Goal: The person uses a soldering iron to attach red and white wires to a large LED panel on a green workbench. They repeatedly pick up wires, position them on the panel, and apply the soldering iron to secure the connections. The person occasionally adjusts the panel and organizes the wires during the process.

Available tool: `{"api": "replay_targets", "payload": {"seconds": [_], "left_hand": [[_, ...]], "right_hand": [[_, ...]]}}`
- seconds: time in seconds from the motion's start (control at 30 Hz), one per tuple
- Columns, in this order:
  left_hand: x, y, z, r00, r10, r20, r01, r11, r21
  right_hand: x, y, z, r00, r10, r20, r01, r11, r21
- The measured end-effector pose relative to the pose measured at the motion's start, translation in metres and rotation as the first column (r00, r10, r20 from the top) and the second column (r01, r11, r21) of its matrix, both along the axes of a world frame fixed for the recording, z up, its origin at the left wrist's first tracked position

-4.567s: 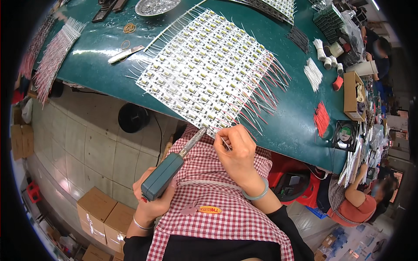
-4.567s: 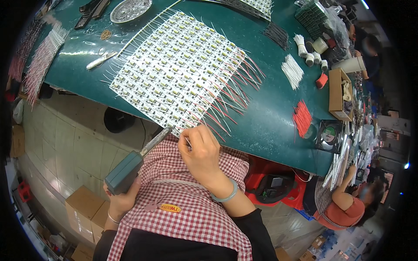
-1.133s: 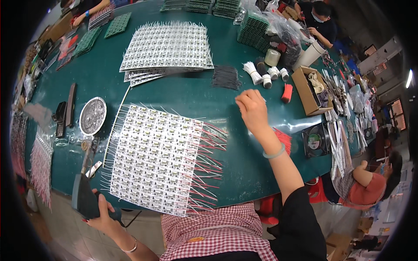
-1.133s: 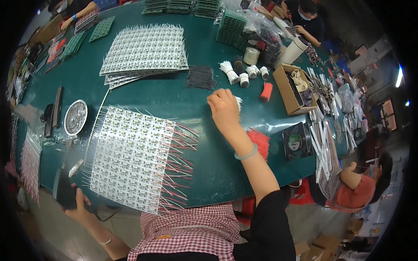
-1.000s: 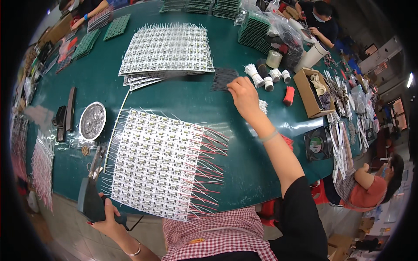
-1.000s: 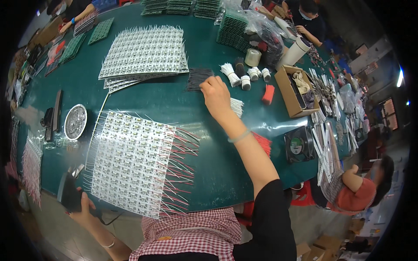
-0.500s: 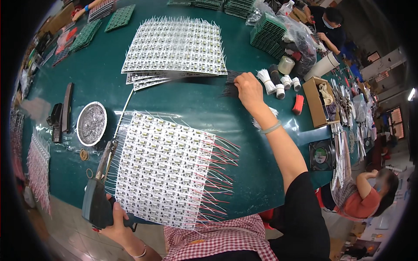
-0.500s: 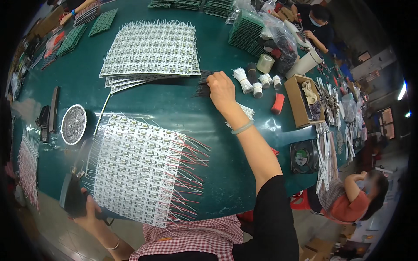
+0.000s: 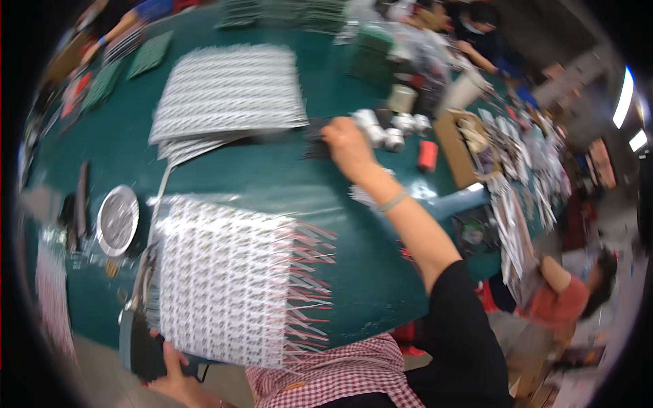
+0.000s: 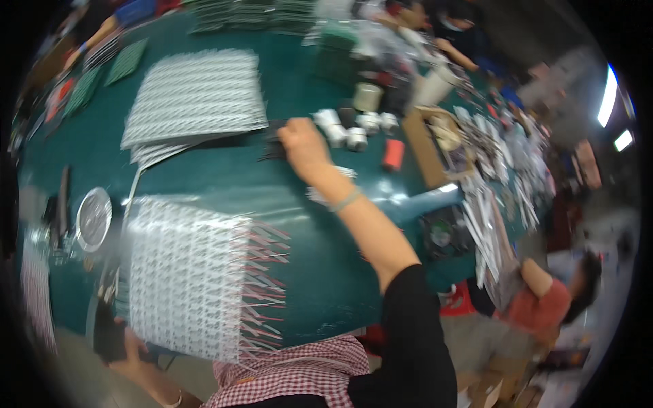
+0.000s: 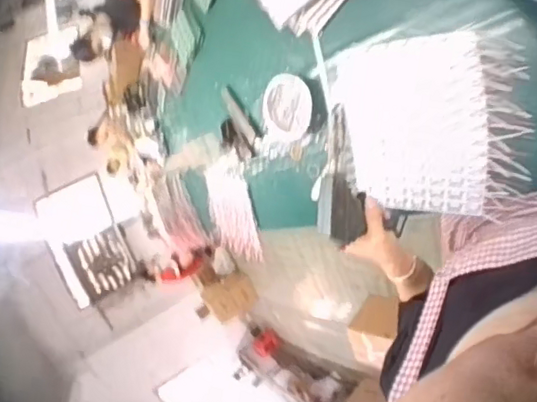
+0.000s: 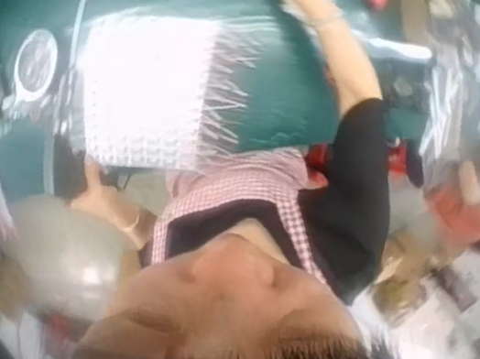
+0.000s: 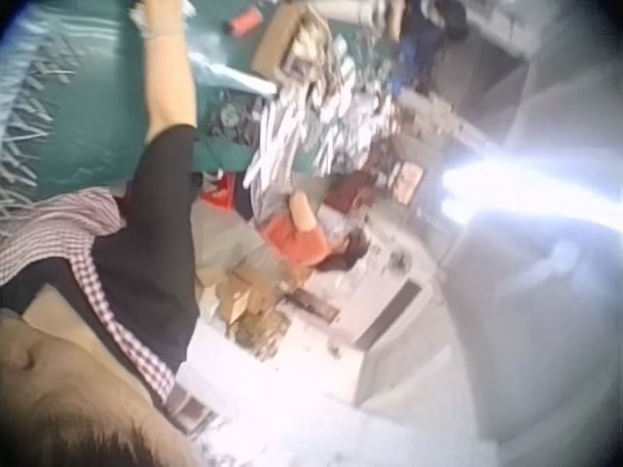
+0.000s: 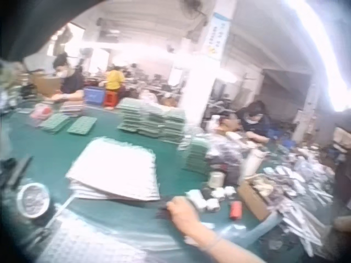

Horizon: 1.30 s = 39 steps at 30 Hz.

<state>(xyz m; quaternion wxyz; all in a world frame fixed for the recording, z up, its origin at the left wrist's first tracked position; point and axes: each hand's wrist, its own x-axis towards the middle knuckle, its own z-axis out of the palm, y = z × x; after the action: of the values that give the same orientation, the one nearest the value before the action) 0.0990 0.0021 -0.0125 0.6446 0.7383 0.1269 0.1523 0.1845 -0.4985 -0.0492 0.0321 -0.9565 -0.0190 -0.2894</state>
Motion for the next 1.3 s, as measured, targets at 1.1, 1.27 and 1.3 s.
{"api": "replay_targets", "payload": {"seconds": [1.1, 1.27, 1.3], "left_hand": [[0.006, -0.083, 0.016, 0.965, -0.242, 0.095, 0.241, 0.97, 0.028], [-0.006, -0.043, 0.017, 0.965, -0.259, 0.037, 0.261, 0.961, -0.092], [-0.016, -0.089, 0.049, 0.994, -0.104, -0.018, 0.1, 0.985, -0.143]], "right_hand": [[-0.027, 0.112, 0.033, 0.634, -0.16, -0.757, -0.36, 0.805, -0.472], [-0.036, 0.111, 0.048, 0.842, 0.079, -0.534, -0.243, 0.939, -0.244], [-0.041, 0.11, 0.044, 0.865, 0.146, -0.481, -0.252, 0.954, -0.164]]}}
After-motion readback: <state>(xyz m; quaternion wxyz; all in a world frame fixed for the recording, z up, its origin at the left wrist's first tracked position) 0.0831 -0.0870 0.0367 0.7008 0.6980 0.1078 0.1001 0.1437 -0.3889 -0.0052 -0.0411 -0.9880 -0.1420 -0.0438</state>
